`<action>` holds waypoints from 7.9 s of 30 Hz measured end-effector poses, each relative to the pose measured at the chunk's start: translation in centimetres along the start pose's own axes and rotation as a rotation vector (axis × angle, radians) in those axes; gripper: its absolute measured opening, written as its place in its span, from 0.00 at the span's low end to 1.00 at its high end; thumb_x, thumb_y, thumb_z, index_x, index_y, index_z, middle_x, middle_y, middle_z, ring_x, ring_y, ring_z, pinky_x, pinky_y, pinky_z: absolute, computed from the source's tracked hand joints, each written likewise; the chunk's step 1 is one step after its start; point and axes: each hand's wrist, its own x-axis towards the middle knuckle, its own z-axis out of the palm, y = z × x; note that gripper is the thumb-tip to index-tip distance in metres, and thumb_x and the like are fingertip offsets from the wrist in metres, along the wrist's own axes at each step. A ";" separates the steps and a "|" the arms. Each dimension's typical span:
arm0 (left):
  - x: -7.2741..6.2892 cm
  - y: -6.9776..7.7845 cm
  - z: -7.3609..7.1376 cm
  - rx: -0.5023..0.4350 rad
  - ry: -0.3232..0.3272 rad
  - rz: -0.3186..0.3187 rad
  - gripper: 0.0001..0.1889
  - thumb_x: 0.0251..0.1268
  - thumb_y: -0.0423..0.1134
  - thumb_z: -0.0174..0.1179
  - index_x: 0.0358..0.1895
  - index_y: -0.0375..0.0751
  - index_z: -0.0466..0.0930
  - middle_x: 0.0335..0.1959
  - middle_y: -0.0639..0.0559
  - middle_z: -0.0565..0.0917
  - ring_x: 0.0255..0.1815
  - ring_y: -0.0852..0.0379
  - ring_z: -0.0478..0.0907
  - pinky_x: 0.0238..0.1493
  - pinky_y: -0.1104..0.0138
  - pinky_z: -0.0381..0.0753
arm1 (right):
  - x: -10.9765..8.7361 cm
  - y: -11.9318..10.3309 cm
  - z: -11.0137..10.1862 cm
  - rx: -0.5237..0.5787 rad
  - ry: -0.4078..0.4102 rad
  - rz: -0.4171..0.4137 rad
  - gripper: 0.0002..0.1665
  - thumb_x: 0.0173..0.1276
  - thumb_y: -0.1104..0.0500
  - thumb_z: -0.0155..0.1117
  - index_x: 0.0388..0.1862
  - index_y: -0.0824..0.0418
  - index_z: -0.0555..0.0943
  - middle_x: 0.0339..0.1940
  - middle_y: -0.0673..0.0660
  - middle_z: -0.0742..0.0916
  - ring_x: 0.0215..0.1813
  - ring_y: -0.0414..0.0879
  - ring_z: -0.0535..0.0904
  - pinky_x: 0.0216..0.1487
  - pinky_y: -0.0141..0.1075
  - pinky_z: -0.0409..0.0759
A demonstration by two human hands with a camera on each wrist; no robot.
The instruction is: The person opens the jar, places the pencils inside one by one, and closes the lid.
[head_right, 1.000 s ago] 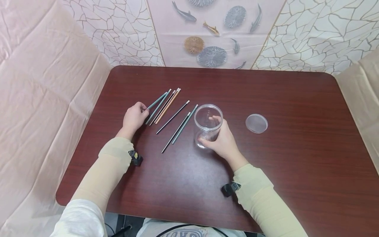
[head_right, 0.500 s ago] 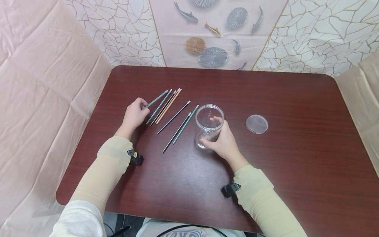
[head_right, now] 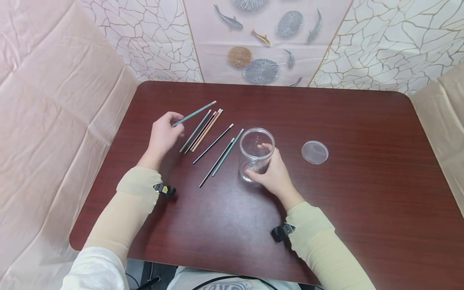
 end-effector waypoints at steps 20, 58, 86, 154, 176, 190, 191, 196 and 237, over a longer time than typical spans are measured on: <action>-0.6 3.6 -1.0 -0.565 0.008 0.040 0.11 0.59 0.27 0.59 0.45 0.32 0.73 0.37 0.44 0.80 0.29 0.57 0.81 0.37 0.65 0.82 | -0.1 0.4 0.1 -0.001 -0.006 -0.009 0.50 0.41 0.60 0.80 0.61 0.64 0.62 0.57 0.58 0.77 0.58 0.50 0.71 0.59 0.46 0.63; -1.5 10.6 -1.3 -1.044 0.084 0.328 0.05 0.66 0.27 0.53 0.38 0.26 0.73 0.26 0.44 0.79 0.20 0.54 0.81 0.28 0.58 0.82 | -0.5 0.9 0.0 -0.041 -0.027 -0.005 0.51 0.41 0.59 0.80 0.60 0.63 0.58 0.51 0.57 0.83 0.54 0.48 0.75 0.58 0.45 0.64; -3.4 13.8 0.8 -0.938 -0.083 0.380 0.05 0.64 0.23 0.52 0.41 0.22 0.72 0.28 0.45 0.81 0.23 0.55 0.82 0.28 0.54 0.81 | -0.8 0.9 0.1 -0.070 -0.029 0.022 0.54 0.41 0.55 0.80 0.63 0.63 0.57 0.34 0.58 0.85 0.54 0.54 0.75 0.56 0.49 0.67; -4.7 12.3 4.7 -0.257 -0.305 0.475 0.05 0.59 0.35 0.63 0.37 0.39 0.81 0.35 0.54 0.82 0.38 0.63 0.76 0.38 0.67 0.75 | -1.0 1.6 0.0 -0.051 -0.007 -0.049 0.52 0.41 0.56 0.81 0.61 0.62 0.59 0.58 0.56 0.78 0.58 0.50 0.73 0.57 0.47 0.66; -4.4 12.1 5.0 -0.236 -0.259 0.550 0.03 0.59 0.35 0.63 0.35 0.40 0.82 0.35 0.55 0.79 0.39 0.61 0.74 0.39 0.69 0.73 | -1.3 1.8 -0.1 -0.047 -0.017 -0.024 0.52 0.41 0.55 0.80 0.62 0.61 0.60 0.58 0.55 0.78 0.57 0.51 0.74 0.56 0.48 0.68; -4.3 11.6 4.9 -0.290 -0.149 0.582 0.04 0.58 0.32 0.63 0.36 0.38 0.82 0.34 0.52 0.80 0.37 0.61 0.73 0.37 0.70 0.76 | -1.3 1.9 -0.2 -0.053 -0.011 -0.020 0.53 0.41 0.55 0.81 0.62 0.62 0.59 0.58 0.54 0.78 0.57 0.50 0.73 0.57 0.48 0.67; -4.2 11.6 4.8 -0.293 -0.142 0.586 0.04 0.57 0.32 0.63 0.36 0.37 0.82 0.34 0.52 0.80 0.36 0.61 0.73 0.37 0.70 0.75 | -1.4 2.0 -0.1 -0.050 -0.004 -0.023 0.53 0.41 0.56 0.81 0.62 0.62 0.59 0.58 0.54 0.78 0.58 0.50 0.73 0.58 0.47 0.66; -4.2 11.5 4.8 -0.323 -0.124 0.580 0.04 0.57 0.31 0.63 0.35 0.37 0.82 0.33 0.51 0.81 0.35 0.60 0.74 0.36 0.69 0.75 | -1.4 2.1 0.1 -0.027 0.027 -0.029 0.53 0.39 0.58 0.81 0.61 0.64 0.59 0.57 0.56 0.78 0.57 0.50 0.72 0.59 0.46 0.64; -2.4 5.4 3.5 -0.337 -0.003 0.273 0.11 0.59 0.32 0.62 0.44 0.34 0.77 0.35 0.44 0.81 0.34 0.55 0.76 0.37 0.68 0.73 | -1.0 1.9 0.1 -0.051 -0.012 -0.083 0.18 0.38 0.58 0.80 0.20 0.60 0.76 0.61 0.65 0.69 0.63 0.56 0.64 0.63 0.51 0.59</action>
